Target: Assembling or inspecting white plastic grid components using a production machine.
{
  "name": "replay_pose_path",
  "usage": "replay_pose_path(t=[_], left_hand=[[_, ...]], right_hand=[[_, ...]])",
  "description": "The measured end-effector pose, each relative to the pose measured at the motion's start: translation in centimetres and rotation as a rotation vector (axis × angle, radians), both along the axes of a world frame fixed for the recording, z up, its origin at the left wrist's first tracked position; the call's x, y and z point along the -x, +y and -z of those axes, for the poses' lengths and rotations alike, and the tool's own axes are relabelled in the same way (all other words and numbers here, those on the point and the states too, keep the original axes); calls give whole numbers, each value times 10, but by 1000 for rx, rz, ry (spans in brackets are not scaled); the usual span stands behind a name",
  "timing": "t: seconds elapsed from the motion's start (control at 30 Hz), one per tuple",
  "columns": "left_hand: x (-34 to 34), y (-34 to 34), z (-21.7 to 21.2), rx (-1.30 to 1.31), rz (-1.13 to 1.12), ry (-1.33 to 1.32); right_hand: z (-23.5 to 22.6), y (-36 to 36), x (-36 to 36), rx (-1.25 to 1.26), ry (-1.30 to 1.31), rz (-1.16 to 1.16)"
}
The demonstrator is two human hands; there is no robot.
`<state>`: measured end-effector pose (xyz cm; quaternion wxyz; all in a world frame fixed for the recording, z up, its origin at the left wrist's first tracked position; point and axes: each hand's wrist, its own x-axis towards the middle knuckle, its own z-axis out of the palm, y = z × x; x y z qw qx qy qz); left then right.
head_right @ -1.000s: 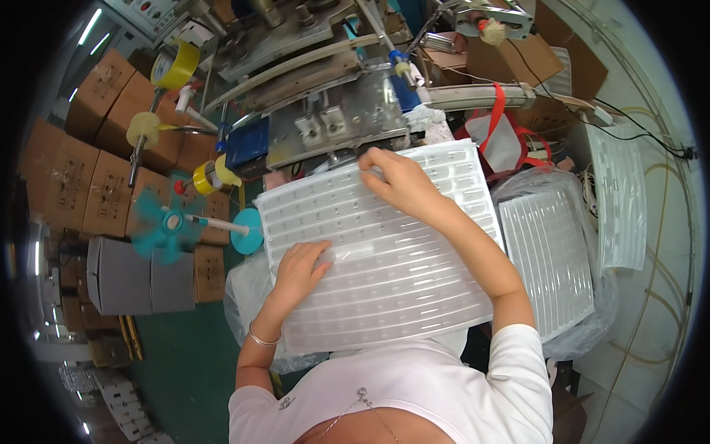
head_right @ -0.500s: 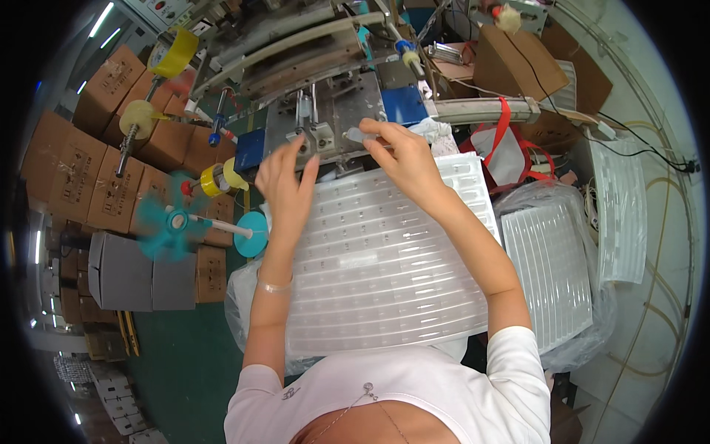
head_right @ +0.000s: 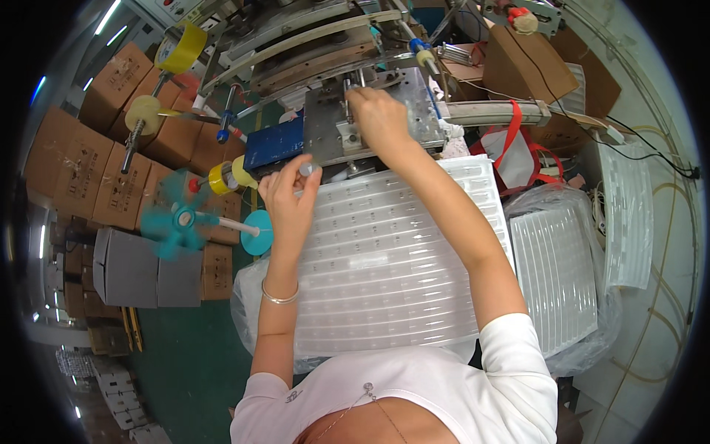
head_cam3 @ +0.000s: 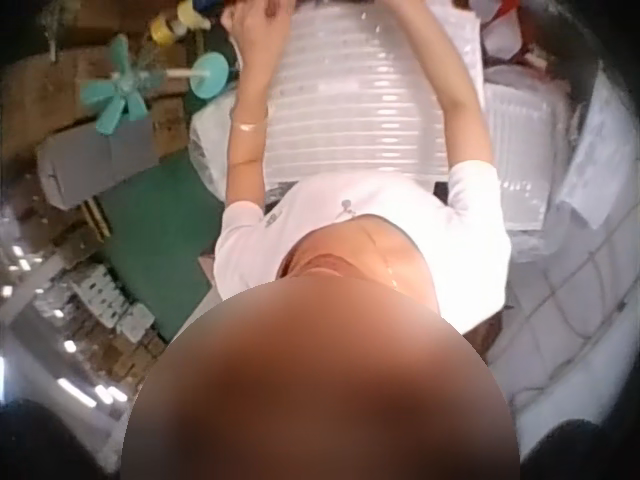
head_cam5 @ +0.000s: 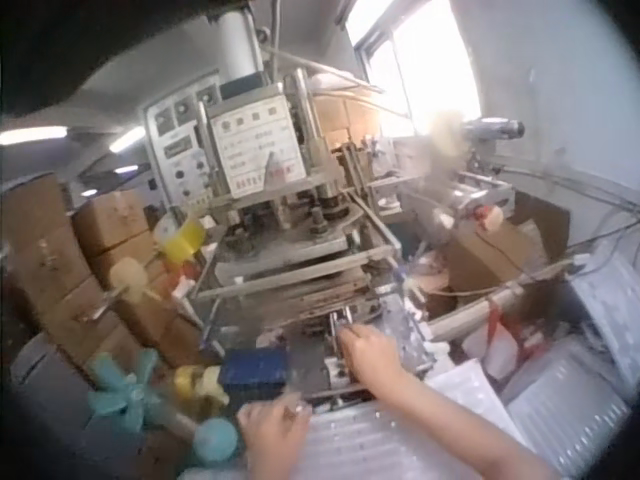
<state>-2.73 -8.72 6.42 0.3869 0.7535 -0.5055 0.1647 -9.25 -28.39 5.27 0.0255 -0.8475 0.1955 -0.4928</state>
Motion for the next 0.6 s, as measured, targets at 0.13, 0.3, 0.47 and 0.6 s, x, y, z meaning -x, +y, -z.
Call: replay_pose_path(t=[0.13,0.3,0.47,0.6], left_hand=[[1,20,4,-8,17,19],[9,32,8,62,123,165],[1,46,19,72,152,354],[11,39,4,76,185,531]], right_hand=[[5,-6,3,-164,26,-70],[11,5,32,-90,-191,-90],[23,75,104,-455,583,-513],[63,102,138,-210,822,-633]])
